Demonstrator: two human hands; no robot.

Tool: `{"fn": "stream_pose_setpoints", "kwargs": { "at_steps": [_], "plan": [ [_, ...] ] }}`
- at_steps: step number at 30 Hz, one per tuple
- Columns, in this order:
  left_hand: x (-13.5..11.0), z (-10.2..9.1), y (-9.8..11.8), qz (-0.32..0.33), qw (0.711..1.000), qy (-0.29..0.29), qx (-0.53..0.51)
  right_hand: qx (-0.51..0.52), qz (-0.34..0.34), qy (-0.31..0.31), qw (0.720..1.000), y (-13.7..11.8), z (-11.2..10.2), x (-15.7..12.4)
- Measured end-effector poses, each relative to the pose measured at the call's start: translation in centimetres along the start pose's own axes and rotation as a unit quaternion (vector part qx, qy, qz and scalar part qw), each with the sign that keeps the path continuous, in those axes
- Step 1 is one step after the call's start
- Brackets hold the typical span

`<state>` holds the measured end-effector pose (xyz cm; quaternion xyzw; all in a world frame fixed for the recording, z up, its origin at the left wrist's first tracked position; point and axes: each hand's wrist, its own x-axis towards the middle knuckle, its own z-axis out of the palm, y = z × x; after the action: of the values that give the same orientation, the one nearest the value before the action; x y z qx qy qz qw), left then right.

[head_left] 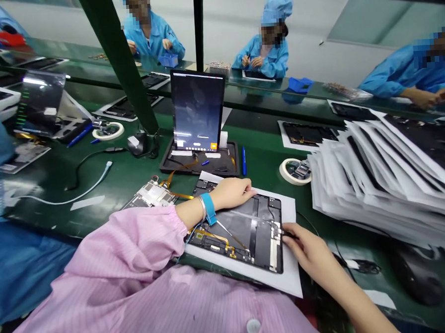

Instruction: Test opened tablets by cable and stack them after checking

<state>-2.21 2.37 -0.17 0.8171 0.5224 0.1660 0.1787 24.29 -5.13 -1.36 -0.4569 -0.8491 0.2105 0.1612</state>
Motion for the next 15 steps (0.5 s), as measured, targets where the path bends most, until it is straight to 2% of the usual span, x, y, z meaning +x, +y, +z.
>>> {"fn": "stream_pose_setpoints", "kwargs": {
  "at_steps": [2,5,8,12,15],
  "plan": [
    [0.0,-0.1,0.0,-0.006,1.000,-0.001,-0.005,0.031,0.022,0.006,0.999,0.2,-0.3,-0.1],
    [0.0,-0.1,0.1,-0.006,1.000,-0.008,0.002,0.017,0.046,0.086,0.995,0.5,-0.5,-0.5],
    [-0.1,-0.1,0.2,-0.005,1.000,-0.009,0.009,-0.041,0.014,0.152,0.987,0.4,-0.6,-1.1],
    [-0.2,0.1,0.0,-0.004,1.000,-0.011,0.007,-0.075,-0.050,0.113,0.990,-0.2,-0.8,-1.2],
    [-0.3,0.1,0.0,0.003,1.000,-0.008,0.006,-0.141,-0.047,0.083,0.985,-0.4,-0.8,-1.1]
  ]
}}
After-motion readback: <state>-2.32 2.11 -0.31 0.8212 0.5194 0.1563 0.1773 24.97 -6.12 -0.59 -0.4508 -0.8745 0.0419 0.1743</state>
